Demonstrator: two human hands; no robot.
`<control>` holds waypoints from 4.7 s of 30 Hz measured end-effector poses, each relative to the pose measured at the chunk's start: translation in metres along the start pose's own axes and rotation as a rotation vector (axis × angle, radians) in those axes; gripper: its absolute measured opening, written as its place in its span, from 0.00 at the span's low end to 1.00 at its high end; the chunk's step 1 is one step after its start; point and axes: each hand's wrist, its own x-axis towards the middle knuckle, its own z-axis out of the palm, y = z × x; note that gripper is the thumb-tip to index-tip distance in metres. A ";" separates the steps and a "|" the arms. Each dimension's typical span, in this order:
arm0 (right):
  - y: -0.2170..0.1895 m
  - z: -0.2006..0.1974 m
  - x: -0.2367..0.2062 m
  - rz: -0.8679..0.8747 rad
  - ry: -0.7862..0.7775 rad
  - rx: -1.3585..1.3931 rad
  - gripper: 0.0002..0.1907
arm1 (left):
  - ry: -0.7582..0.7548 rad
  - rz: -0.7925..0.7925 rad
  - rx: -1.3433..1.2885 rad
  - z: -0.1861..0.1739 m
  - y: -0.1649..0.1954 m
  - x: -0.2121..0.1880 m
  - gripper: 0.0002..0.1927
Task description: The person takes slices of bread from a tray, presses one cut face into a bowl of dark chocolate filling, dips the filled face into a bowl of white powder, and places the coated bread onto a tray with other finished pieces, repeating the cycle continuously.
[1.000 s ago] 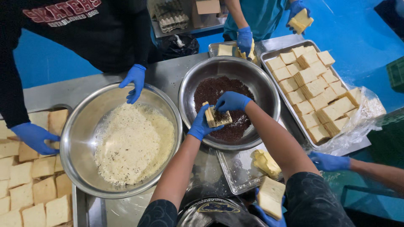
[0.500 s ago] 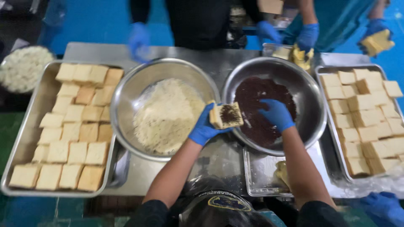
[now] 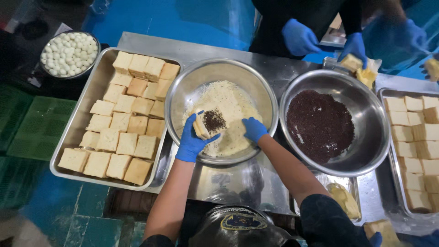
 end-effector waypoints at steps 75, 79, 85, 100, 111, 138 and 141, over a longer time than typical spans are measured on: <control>-0.060 -0.126 0.003 -0.219 0.124 0.568 0.14 | 0.035 -0.248 -0.123 -0.013 -0.020 0.025 0.34; -0.044 -0.070 0.006 -0.055 -0.129 0.242 0.20 | 0.062 -0.216 -0.152 -0.025 -0.005 0.016 0.35; -0.057 0.008 -0.010 -0.256 -0.178 -0.096 0.14 | 0.032 -0.174 -0.135 -0.033 0.003 0.013 0.33; -0.096 -0.109 0.005 -0.352 -0.084 0.368 0.13 | 0.167 -0.215 -0.033 -0.039 -0.020 0.030 0.31; -0.087 -0.098 0.021 -0.282 0.063 0.304 0.10 | 0.103 -0.216 -0.076 -0.020 -0.013 0.015 0.28; -0.348 -0.024 0.127 -0.073 -0.381 1.588 0.30 | 0.396 0.638 0.401 -0.127 0.153 -0.116 0.35; -0.438 -0.008 0.197 -0.227 -0.470 1.503 0.34 | 0.425 0.775 0.326 -0.172 0.207 -0.197 0.35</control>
